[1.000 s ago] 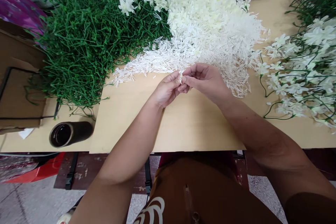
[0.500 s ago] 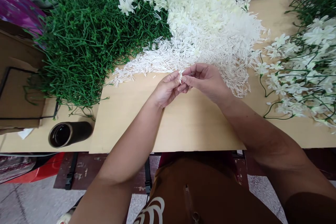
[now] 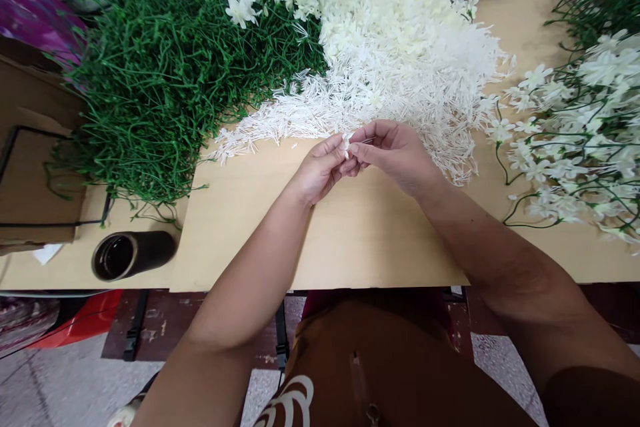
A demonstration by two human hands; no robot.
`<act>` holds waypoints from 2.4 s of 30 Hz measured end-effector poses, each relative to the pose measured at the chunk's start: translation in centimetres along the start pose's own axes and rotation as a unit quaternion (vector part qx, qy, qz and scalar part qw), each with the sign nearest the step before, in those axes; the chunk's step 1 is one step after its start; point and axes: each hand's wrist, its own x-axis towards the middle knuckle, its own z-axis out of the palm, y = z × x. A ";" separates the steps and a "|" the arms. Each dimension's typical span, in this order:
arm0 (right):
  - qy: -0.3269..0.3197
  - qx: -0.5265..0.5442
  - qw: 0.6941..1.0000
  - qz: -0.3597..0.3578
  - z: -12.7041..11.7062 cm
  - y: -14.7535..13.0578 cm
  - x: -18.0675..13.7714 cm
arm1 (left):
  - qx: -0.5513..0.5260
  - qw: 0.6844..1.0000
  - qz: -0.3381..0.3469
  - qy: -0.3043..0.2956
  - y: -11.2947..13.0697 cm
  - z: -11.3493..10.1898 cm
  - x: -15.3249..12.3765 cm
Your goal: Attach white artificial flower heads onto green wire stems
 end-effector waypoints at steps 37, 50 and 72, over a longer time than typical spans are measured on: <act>-0.032 0.013 0.999 0.013 -0.9 0.2 0.2 | 0.040 0.999 -0.006 0.022 0.0 0.0 0.1; -0.034 0.028 0.999 0.016 -0.9 0.3 0.2 | 0.044 0.999 -0.011 0.029 0.0 0.0 0.1; -0.025 0.008 0.999 0.047 -1.4 0.0 0.5 | 0.184 0.978 0.095 -0.020 -0.6 -0.7 0.6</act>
